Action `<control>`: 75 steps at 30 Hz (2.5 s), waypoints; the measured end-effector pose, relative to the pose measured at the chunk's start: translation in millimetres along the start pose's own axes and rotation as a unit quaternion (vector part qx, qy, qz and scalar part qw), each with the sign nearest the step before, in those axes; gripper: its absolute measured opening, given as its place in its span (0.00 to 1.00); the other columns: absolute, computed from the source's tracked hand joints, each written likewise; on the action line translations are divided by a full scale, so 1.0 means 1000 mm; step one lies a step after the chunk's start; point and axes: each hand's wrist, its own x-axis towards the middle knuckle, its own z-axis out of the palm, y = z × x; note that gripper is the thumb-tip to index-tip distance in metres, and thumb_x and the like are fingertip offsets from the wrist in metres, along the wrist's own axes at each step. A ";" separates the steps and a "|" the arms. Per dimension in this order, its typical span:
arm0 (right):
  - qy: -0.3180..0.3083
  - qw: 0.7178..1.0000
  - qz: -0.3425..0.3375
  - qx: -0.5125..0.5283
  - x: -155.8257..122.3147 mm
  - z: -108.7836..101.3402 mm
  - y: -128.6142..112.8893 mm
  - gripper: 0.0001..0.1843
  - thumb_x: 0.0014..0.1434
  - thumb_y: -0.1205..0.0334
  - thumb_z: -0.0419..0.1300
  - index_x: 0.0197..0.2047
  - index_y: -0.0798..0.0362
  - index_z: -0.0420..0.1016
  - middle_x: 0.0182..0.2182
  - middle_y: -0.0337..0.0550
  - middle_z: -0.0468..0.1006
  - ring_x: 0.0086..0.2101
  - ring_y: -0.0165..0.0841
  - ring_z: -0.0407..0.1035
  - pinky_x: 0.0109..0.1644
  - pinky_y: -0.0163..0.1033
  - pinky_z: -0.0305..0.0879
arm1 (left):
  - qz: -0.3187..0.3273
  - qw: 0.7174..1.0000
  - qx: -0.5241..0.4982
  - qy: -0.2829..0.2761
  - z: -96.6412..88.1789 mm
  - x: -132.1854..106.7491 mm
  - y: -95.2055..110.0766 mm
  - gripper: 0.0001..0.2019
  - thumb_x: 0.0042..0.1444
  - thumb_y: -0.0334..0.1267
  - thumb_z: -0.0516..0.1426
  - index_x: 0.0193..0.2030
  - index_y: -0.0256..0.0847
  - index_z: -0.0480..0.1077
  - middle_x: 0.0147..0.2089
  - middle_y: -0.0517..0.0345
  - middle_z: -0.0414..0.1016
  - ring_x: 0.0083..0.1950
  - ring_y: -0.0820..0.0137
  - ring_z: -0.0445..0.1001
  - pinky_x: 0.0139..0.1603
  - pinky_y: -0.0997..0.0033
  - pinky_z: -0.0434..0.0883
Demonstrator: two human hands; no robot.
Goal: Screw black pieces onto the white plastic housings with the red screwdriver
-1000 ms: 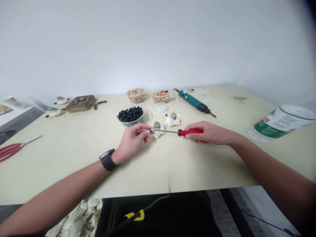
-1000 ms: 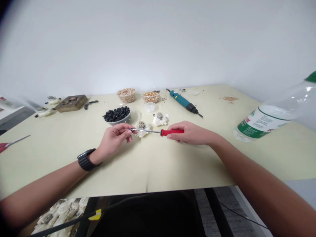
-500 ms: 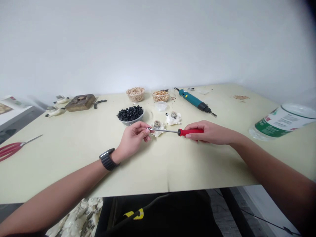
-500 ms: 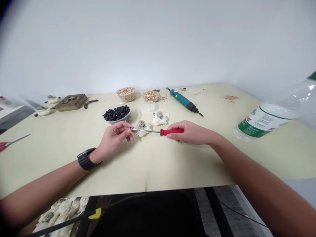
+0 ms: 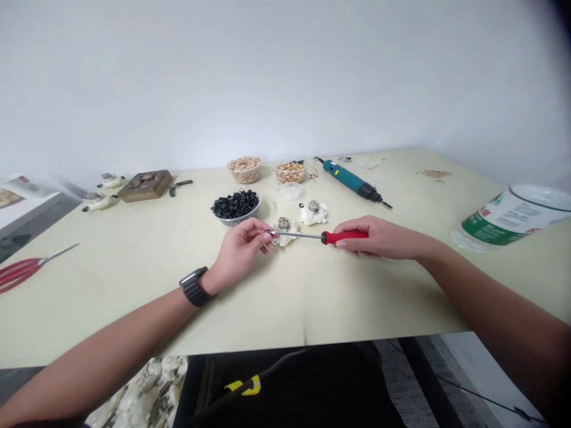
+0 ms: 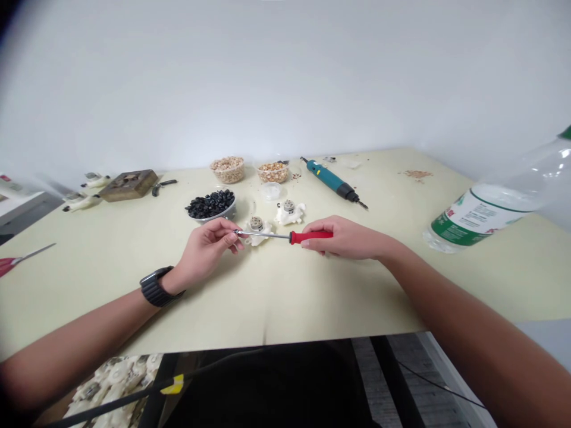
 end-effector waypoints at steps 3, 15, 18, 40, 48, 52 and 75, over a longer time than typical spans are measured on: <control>-0.004 1.000 -0.005 0.000 0.000 0.000 0.000 0.26 0.63 0.33 0.68 0.48 0.47 0.85 0.32 0.40 0.76 0.28 0.32 0.65 0.32 0.39 0.58 | 0.004 1.000 0.002 0.000 0.000 0.000 -0.001 0.15 0.60 0.46 0.70 0.40 0.37 0.75 0.37 0.51 0.84 0.34 0.69 0.81 0.35 0.71 0.78; -0.065 0.996 -0.002 0.065 -0.002 0.004 -0.003 0.26 0.68 0.33 0.64 0.48 0.50 0.80 0.31 0.37 0.69 0.25 0.27 0.58 0.27 0.36 0.52 | 0.040 0.997 0.061 0.020 -0.004 0.001 0.002 0.08 0.62 0.40 0.67 0.44 0.37 0.80 0.37 0.51 0.85 0.32 0.69 0.80 0.37 0.69 0.79; -0.068 0.995 0.006 0.079 0.000 0.007 -0.001 0.26 0.69 0.34 0.64 0.50 0.49 0.79 0.31 0.37 0.69 0.25 0.27 0.57 0.26 0.36 0.51 | 0.057 0.992 0.106 0.023 -0.007 0.000 0.002 0.08 0.63 0.39 0.65 0.43 0.37 0.83 0.33 0.52 0.84 0.31 0.68 0.80 0.37 0.68 0.79; 0.257 0.914 -0.185 -0.254 0.012 0.040 0.011 0.16 0.68 0.49 0.64 0.52 0.48 0.82 0.39 0.43 0.84 0.35 0.37 0.76 0.39 0.42 0.67 | -0.008 0.986 0.159 0.055 -0.008 0.006 -0.001 0.11 0.57 0.39 0.62 0.27 0.36 0.81 0.19 0.56 0.75 0.20 0.73 0.70 0.23 0.76 0.67; 0.134 0.963 -0.107 -0.207 0.004 0.032 -0.001 0.14 0.69 0.49 0.58 0.38 0.49 0.76 0.30 0.38 0.78 0.29 0.34 0.69 0.32 0.40 0.61 | 0.024 0.976 0.198 0.082 -0.008 0.004 -0.002 0.09 0.57 0.38 0.62 0.32 0.37 0.82 0.22 0.56 0.78 0.20 0.73 0.72 0.23 0.76 0.67; 0.155 0.949 -0.142 -0.234 0.004 0.034 -0.001 0.15 0.70 0.48 0.60 0.52 0.47 0.79 0.40 0.42 0.82 0.35 0.37 0.74 0.38 0.41 0.66 | 0.015 0.980 0.180 0.084 -0.010 0.006 -0.001 0.08 0.57 0.38 0.63 0.30 0.36 0.81 0.22 0.56 0.77 0.20 0.73 0.72 0.21 0.77 0.67; 0.231 0.907 -0.165 -0.311 0.008 0.035 0.012 0.16 0.71 0.51 0.58 0.56 0.49 0.76 0.46 0.48 0.83 0.38 0.42 0.77 0.41 0.45 0.69 | 0.010 0.982 0.170 0.083 -0.009 0.008 0.003 0.08 0.55 0.37 0.64 0.29 0.36 0.80 0.23 0.55 0.78 0.19 0.74 0.72 0.21 0.77 0.68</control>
